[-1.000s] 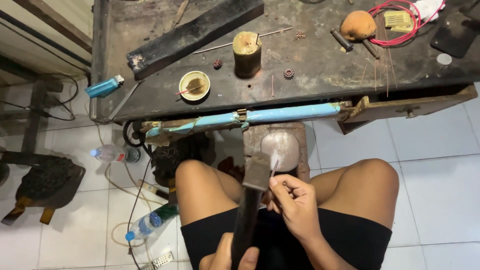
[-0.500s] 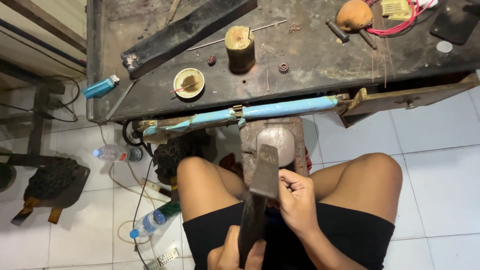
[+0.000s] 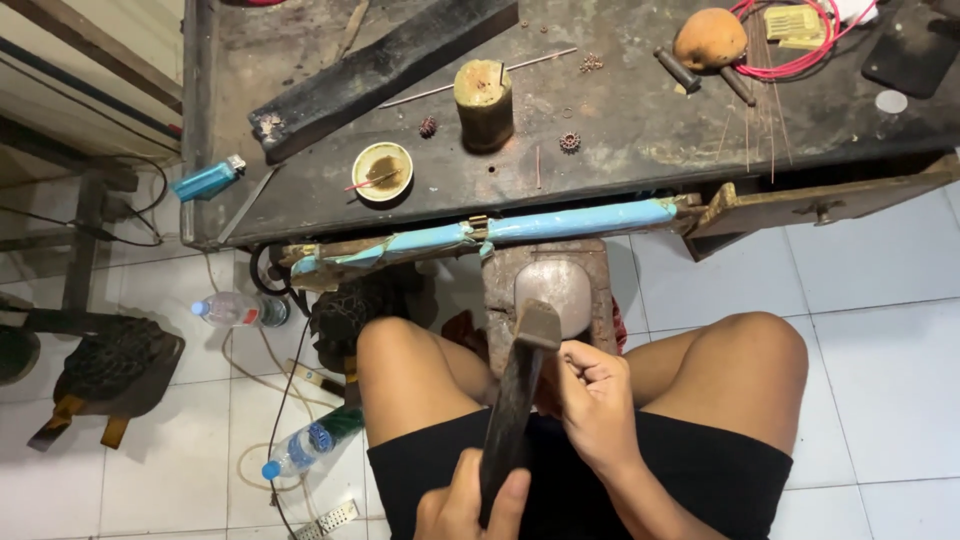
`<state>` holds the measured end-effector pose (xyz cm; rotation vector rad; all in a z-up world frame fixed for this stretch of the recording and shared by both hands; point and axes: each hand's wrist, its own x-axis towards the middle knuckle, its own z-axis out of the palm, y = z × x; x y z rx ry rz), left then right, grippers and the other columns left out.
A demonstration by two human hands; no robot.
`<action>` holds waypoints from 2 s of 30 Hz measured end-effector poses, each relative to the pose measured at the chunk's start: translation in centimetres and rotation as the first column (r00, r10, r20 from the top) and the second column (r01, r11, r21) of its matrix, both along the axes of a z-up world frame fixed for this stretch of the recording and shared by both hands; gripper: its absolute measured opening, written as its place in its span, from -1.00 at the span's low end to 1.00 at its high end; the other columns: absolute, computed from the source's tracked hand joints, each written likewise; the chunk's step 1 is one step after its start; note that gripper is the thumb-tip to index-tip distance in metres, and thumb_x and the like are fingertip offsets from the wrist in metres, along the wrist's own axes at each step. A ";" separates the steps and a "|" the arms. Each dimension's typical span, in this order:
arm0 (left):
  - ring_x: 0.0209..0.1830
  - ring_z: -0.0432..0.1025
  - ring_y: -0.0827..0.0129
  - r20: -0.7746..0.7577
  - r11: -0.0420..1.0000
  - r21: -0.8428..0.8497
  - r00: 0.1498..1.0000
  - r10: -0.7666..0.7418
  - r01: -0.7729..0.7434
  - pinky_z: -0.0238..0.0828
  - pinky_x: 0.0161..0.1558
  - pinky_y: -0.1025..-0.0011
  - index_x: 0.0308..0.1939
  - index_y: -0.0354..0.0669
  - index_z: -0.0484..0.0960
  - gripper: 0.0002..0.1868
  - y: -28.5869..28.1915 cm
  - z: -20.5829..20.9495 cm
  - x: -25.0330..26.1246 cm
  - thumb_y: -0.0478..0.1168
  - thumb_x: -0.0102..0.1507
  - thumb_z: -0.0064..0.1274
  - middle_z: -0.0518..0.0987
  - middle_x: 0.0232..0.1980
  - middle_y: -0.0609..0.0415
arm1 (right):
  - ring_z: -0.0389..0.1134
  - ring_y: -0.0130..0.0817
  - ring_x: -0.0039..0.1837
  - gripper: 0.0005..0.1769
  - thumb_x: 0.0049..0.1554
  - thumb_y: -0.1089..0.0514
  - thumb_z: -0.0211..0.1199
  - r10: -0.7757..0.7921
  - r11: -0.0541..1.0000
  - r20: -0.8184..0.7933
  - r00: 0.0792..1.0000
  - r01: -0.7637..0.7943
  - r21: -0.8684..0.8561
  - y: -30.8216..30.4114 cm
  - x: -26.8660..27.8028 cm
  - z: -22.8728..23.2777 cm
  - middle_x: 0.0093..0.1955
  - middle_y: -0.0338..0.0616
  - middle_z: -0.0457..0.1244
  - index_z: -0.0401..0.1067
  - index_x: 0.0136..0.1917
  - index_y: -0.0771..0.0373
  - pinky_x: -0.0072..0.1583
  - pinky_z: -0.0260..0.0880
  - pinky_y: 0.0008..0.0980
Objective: Hammering a small metal wire on a jeweler's block to flatten or shape it.
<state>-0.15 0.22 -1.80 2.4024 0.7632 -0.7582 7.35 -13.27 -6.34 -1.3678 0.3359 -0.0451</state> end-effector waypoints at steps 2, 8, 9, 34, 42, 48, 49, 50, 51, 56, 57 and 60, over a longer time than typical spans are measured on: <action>-0.90 0.29 0.41 0.481 0.978 -0.209 0.873 0.086 0.019 0.24 -0.68 0.44 -0.62 0.15 0.47 -0.61 -0.1 -0.5 -1.3 0.24 0.13 0.02 0.31 -0.83 0.29 | 0.13 -0.53 -0.52 -0.51 0.23 0.14 0.22 0.007 0.995 -0.037 0.999 -0.011 -0.104 0.0 0.1 0.8 -0.63 -0.22 0.14 0.30 -0.53 0.23 -0.42 0.12 -0.50; -0.71 0.49 0.31 0.203 0.983 -0.169 0.979 -0.035 0.070 0.36 -0.50 0.42 -0.45 0.25 0.55 -0.63 1.7 -2.6 -0.8 0.34 0.16 0.10 0.46 -0.74 0.21 | 0.12 -0.54 -0.52 -0.55 0.26 0.21 0.17 -0.001 0.998 0.018 1.000 0.002 -0.058 0.0 0.0 0.0 -0.61 -0.25 0.14 0.36 -0.48 0.24 -0.42 0.18 -0.51; -0.71 0.49 0.31 0.205 0.983 -0.170 0.978 -0.034 0.070 0.36 -0.50 0.42 -0.45 0.25 0.55 -0.63 1.1 -2.0 -0.9 0.34 0.16 0.10 0.46 -0.74 0.21 | 0.12 -0.54 -0.52 -0.55 0.26 0.21 0.17 0.001 0.998 0.020 1.000 0.001 -0.060 -0.1 0.1 0.0 -0.61 -0.25 0.14 0.36 -0.48 0.24 -0.42 0.18 -0.51; -0.13 0.59 0.35 -0.172 0.994 -0.018 0.980 0.100 -0.105 0.54 -0.03 0.49 0.22 0.55 0.53 -0.43 3.6 -10.3 -0.5 0.42 0.15 0.03 0.60 -0.11 0.11 | 0.27 -0.46 -0.52 -0.71 0.13 0.18 0.34 -0.058 0.992 -0.166 0.985 0.039 -0.116 -1.6 -0.4 -0.3 -0.55 -0.03 0.36 0.58 -0.33 0.43 -0.41 0.27 -0.58; -0.19 0.55 0.42 -0.208 0.997 -0.070 0.978 0.018 -0.033 0.52 -0.12 0.52 0.02 0.51 0.54 -0.57 3.5 -9.3 -0.3 0.43 0.20 -0.06 0.57 -0.28 0.13 | 0.28 -0.47 -0.51 -0.74 0.14 0.17 0.32 -0.042 0.991 -0.130 0.991 0.025 -0.130 -1.8 -0.6 -0.5 -0.54 -0.03 0.36 0.58 -0.30 0.41 -0.41 0.27 -0.59; -0.17 0.60 0.44 -0.173 0.995 -0.052 0.982 0.080 -0.090 0.55 -0.03 0.54 0.22 0.63 0.51 -0.45 3.1 -8.8 -0.5 0.41 0.17 -0.01 0.61 -0.17 0.17 | 0.38 -0.40 -0.42 -0.66 0.25 0.13 0.14 -0.063 0.977 -0.049 0.997 0.051 -0.208 -2.9 -1.5 -0.9 -0.41 -0.03 0.42 0.60 -0.18 0.40 -0.35 0.33 -0.53; -0.20 0.59 0.44 -0.152 0.995 -0.042 0.985 0.080 -0.088 0.55 -0.06 0.54 0.25 0.62 0.50 -0.42 3.1 -8.9 -0.6 0.41 0.16 0.00 0.60 -0.20 0.16 | 0.40 -0.46 -0.33 -0.82 0.20 0.20 0.20 -0.109 0.934 0.054 0.993 0.121 -0.335 -3.0 -1.5 -0.7 -0.31 -0.11 0.39 0.56 -0.11 0.34 -0.26 0.39 -0.59; -0.23 0.59 0.43 -0.131 0.996 -0.033 0.988 0.079 -0.084 0.55 -0.09 0.54 0.28 0.61 0.49 -0.39 3.0 -9.1 -0.7 0.42 0.15 0.01 0.59 -0.23 0.16 | 0.41 -0.51 -0.24 -0.92 0.16 0.27 0.27 -0.143 0.871 0.162 0.976 0.202 -0.448 -3.2 -1.6 -0.4 -0.21 -0.18 0.37 0.52 -0.04 0.28 -0.17 0.46 -0.65; -0.23 0.59 0.43 -0.129 0.996 -0.035 0.988 0.079 -0.084 0.55 -0.09 0.54 0.28 0.61 0.49 -0.39 2.9 -8.4 -0.3 0.42 0.15 0.01 0.59 -0.23 0.16 | 0.41 -0.51 -0.24 -0.92 0.16 0.27 0.27 -0.142 0.870 0.164 0.976 0.202 -0.449 -3.7 -1.1 -0.3 -0.21 -0.18 0.37 0.52 -0.04 0.28 -0.17 0.46 -0.65; -0.14 0.58 0.45 -0.259 0.996 -0.079 0.966 0.024 -0.046 0.51 -0.07 0.52 0.03 0.49 0.51 -0.59 2.8 -5.6 1.4 0.41 0.25 -0.15 0.59 -0.21 0.18 | 0.19 -0.21 0.37 -0.45 0.04 0.17 0.47 0.314 0.622 0.308 0.898 0.050 -0.781 -5.2 1.4 -0.5 0.31 -0.09 0.07 0.51 0.30 -0.06 0.38 0.27 -0.26; -0.14 0.58 0.45 -0.255 0.996 -0.080 0.967 0.024 -0.046 0.51 -0.07 0.52 0.03 0.49 0.51 -0.59 2.7 -5.0 1.7 0.41 0.25 -0.15 0.59 -0.21 0.18 | 0.19 -0.21 0.37 -0.45 0.04 0.17 0.47 0.315 0.622 0.312 0.896 0.053 -0.781 -5.2 1.6 -0.7 0.31 -0.09 0.07 0.51 0.30 -0.06 0.38 0.27 -0.26; -0.13 0.58 0.43 -0.304 0.993 -0.107 0.953 0.008 -0.043 0.49 -0.06 0.51 -0.02 0.46 0.52 -0.62 3.0 -4.2 2.0 0.40 0.27 -0.16 0.59 -0.20 0.20 | 0.17 -0.31 0.38 -0.56 0.03 0.23 0.49 0.300 0.658 0.301 0.905 0.033 -0.752 -5.1 1.9 -1.2 0.28 -0.13 0.06 0.61 0.19 -0.07 0.20 0.32 -0.47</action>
